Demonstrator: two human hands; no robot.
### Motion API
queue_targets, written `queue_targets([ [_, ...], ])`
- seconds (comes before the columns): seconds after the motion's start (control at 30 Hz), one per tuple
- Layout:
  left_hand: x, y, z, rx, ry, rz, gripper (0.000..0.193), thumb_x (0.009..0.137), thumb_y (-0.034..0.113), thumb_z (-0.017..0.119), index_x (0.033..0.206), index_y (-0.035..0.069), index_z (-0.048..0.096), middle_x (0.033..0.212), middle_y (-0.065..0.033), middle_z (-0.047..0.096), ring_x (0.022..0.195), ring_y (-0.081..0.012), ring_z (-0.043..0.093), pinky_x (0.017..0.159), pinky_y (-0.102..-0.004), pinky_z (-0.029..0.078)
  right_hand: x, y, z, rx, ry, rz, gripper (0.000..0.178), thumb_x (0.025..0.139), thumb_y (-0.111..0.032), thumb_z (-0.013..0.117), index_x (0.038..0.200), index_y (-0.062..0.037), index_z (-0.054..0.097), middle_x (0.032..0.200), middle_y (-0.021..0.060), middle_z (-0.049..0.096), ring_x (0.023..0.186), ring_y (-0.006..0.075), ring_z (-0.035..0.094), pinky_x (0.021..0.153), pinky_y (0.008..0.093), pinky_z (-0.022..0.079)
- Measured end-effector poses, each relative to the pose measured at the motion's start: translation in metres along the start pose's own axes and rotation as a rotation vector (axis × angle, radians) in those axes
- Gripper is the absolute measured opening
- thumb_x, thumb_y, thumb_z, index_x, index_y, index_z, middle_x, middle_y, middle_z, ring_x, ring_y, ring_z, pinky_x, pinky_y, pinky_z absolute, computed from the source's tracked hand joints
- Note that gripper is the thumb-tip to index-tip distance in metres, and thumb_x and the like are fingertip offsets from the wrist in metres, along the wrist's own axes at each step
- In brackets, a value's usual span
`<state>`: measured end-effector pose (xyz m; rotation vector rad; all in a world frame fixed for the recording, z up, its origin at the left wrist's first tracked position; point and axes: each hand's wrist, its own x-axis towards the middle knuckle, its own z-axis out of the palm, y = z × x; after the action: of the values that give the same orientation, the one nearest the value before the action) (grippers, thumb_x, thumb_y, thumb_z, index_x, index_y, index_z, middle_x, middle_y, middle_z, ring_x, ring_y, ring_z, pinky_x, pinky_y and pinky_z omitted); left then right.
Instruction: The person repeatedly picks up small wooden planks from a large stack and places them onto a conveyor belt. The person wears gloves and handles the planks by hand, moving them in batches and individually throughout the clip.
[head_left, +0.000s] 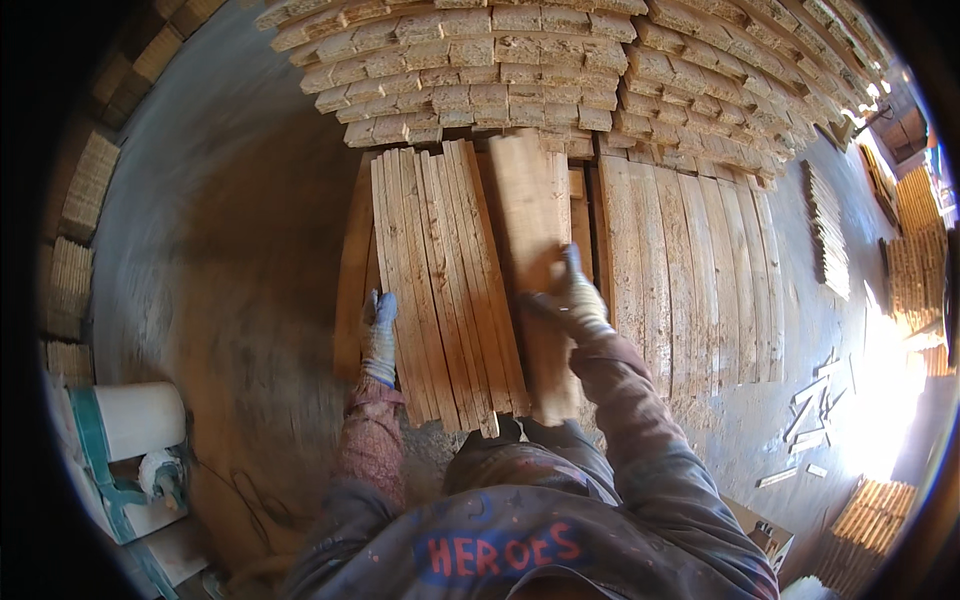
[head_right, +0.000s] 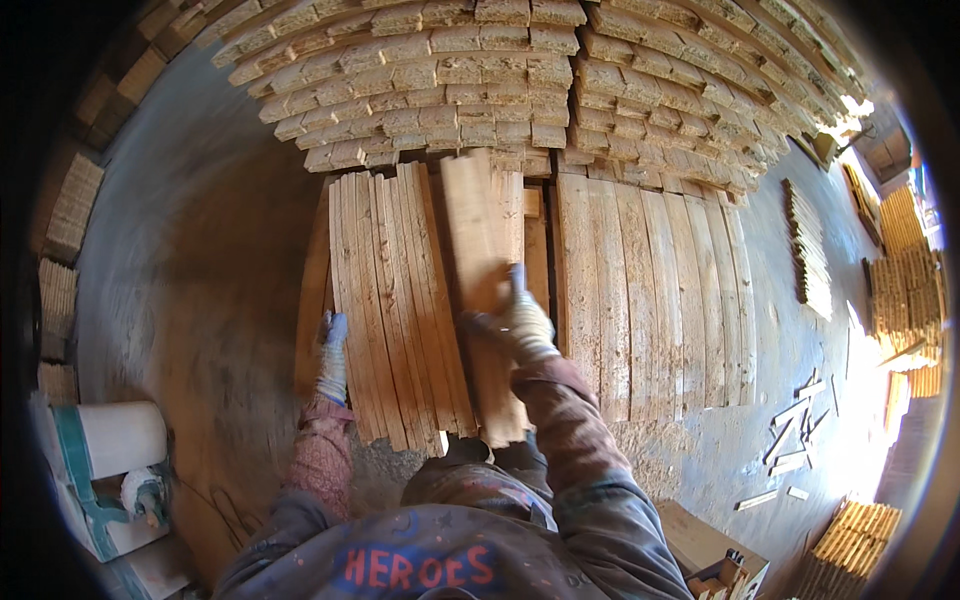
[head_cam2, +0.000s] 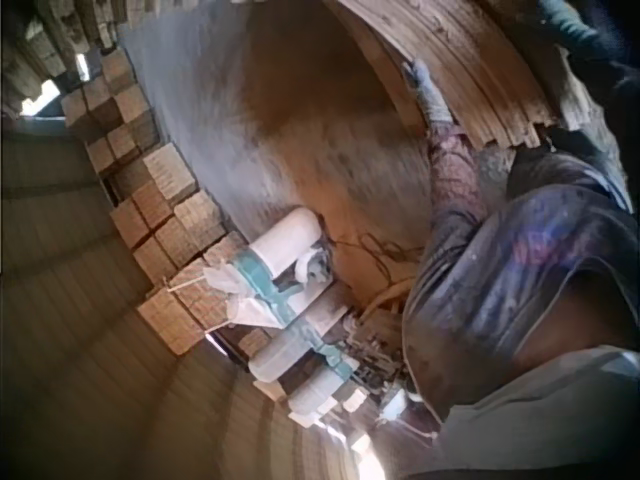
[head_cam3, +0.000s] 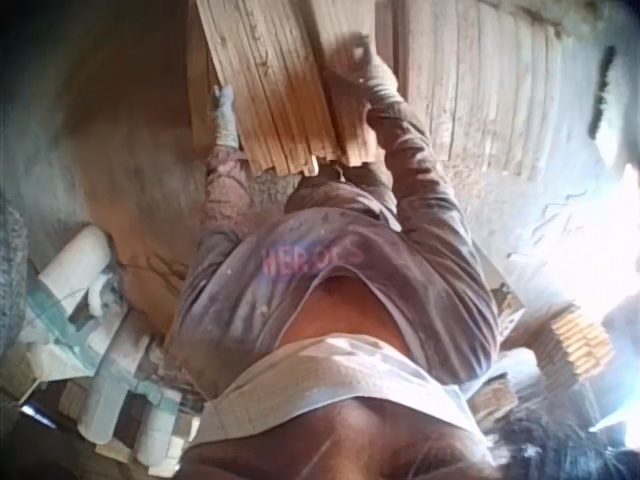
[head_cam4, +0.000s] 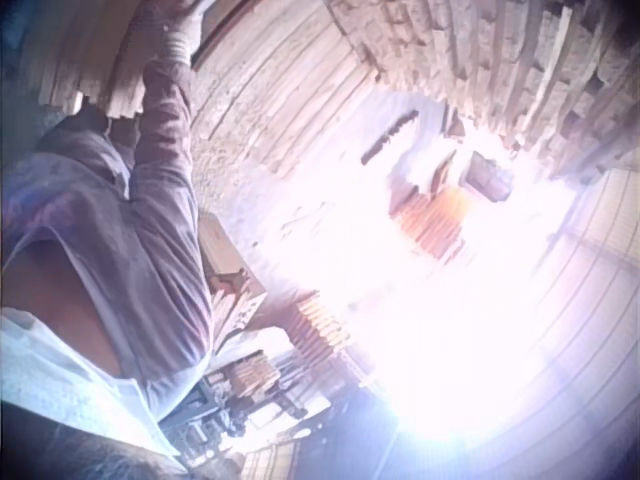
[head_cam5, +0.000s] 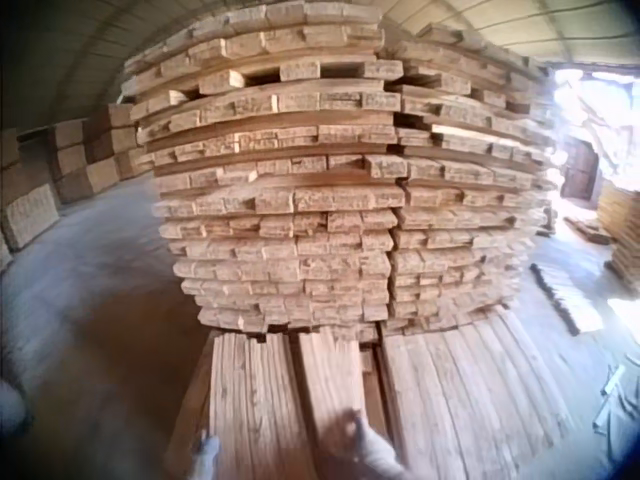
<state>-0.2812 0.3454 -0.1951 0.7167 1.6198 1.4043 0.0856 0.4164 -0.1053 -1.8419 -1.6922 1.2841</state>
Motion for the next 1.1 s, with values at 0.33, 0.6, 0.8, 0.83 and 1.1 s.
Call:
queue_targets([
  [0.33, -0.041, 0.056, 0.037, -0.529, -0.167, -0.336, 0.083, 0.092, 0.07, 0.058, 0.146, 0.007, 0.053, 0.142, -0.0136, 0.059, 0.121, -0.0304, 0.062, 0.098, -0.0433, 0.054, 0.025, 0.054, 0.052, 0.397, 0.189, -0.09, 0.094, 0.082, -0.036, 0.087, 0.152, 0.0061, 0.041, 0.157, 0.0241, 0.041, 0.146, 0.0315, 0.04, 0.119, 0.0381, 0.034],
  [0.6, -0.042, 0.089, 0.043, -0.508, -0.302, -0.469, 0.092, 0.095, 0.078, 0.041, 0.157, 0.011, 0.04, 0.158, -0.0135, 0.043, 0.138, -0.0343, 0.047, 0.115, -0.0462, 0.04, 0.009, 0.017, 0.02, 1.242, -0.115, 0.168, 0.095, 0.09, -0.022, 0.081, 0.163, -0.0049, 0.023, 0.129, 0.0133, 0.067, 0.117, 0.023, 0.065, 0.098, 0.034, 0.053],
  [0.8, -0.031, 0.117, 0.002, 0.045, -0.477, -0.427, 0.064, 0.094, 0.044, 0.066, 0.143, 0.003, 0.055, 0.134, -0.0139, 0.062, 0.119, -0.0302, 0.062, 0.105, -0.0416, 0.05, 0.024, 0.022, 0.05, 0.95, -0.187, -0.032, 0.111, 0.086, -0.009, 0.078, 0.161, 0.0048, -0.002, 0.093, 0.0138, 0.076, 0.082, 0.0189, 0.073, 0.075, 0.0302, 0.059],
  [0.83, -0.018, 0.108, -0.015, 0.107, -0.502, -0.386, 0.061, 0.093, 0.04, 0.067, 0.139, 0.002, 0.058, 0.13, -0.013, 0.064, 0.116, -0.0293, 0.063, 0.103, -0.0418, 0.051, 0.01, 0.014, 0.05, 1.014, -0.148, -0.045, 0.11, 0.086, -0.007, 0.078, 0.161, 0.0058, -0.001, 0.092, 0.0153, 0.075, 0.081, 0.0203, 0.073, 0.074, 0.0315, 0.059],
  [1.1, 0.003, 0.138, 0.009, -0.045, -0.989, -0.489, 0.068, 0.087, 0.038, 0.076, 0.141, 0.003, 0.053, 0.133, -0.0133, 0.06, 0.118, -0.0292, 0.059, 0.105, -0.0437, 0.049, -0.173, -0.031, 0.031, 1.052, 0.36, -0.137, 0.104, 0.082, -0.006, 0.082, 0.164, -0.0062, 0.018, 0.096, 0.005, 0.07, 0.088, 0.0104, 0.064, 0.08, 0.0296, 0.055],
])
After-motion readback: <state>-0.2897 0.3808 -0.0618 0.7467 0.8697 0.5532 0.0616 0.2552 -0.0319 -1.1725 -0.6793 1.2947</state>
